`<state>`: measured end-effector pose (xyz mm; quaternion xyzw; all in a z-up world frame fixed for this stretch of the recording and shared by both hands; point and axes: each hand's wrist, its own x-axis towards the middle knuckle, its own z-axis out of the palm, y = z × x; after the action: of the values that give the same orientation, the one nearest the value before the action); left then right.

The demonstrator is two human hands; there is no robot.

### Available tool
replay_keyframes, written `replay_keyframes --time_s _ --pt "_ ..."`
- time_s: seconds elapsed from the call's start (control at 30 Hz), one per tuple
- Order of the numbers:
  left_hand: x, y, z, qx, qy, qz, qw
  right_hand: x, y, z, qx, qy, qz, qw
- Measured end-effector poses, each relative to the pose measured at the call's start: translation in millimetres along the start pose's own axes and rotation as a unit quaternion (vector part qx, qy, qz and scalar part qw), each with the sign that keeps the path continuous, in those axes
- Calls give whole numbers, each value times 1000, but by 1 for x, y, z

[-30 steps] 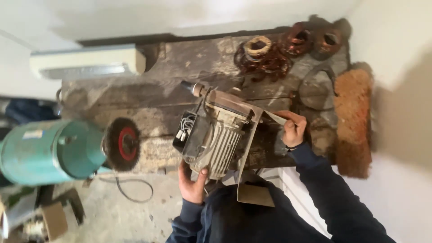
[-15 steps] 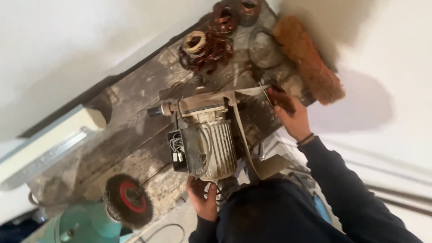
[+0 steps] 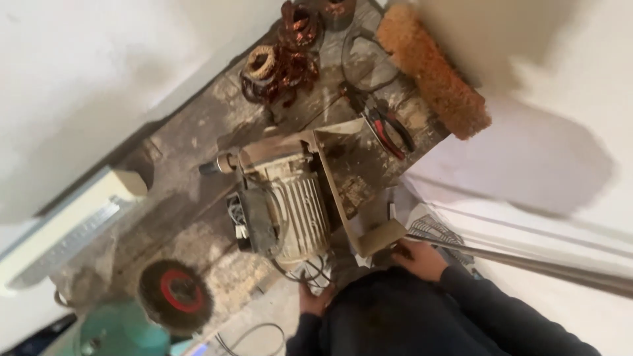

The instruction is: The person places a motor on a workbench and retrieves a wrench from a tool drawer. They then use the wrench to tighten a bolt on the motor's mounting bracket.

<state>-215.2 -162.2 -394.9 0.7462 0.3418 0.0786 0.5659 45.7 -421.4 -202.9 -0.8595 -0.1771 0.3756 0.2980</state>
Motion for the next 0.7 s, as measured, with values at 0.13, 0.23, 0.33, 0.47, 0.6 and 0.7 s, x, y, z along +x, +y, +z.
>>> replay_keyframes --time_s 0.13,0.23,0.33,0.47,0.6,0.7 --pt "19 -35 37 74 -65 -44 994 10 21 -9 -84 -98 -81 988" --pt "3 -41 61 100 -150 -194 964 19 34 -21 -156 -151 -125 968" --pt "-23 -19 69 81 -159 -219 959 32 47 -36 -165 -160 -141 963" --pt "-86 25 48 121 -122 -154 973 53 62 -43 -187 -194 -158 950" --pt "-172 41 -4 101 14 -226 969 67 58 -37 -216 -265 -213 915" --pt "-233 122 -85 297 164 -179 923 75 34 -26 -185 -316 -217 905"
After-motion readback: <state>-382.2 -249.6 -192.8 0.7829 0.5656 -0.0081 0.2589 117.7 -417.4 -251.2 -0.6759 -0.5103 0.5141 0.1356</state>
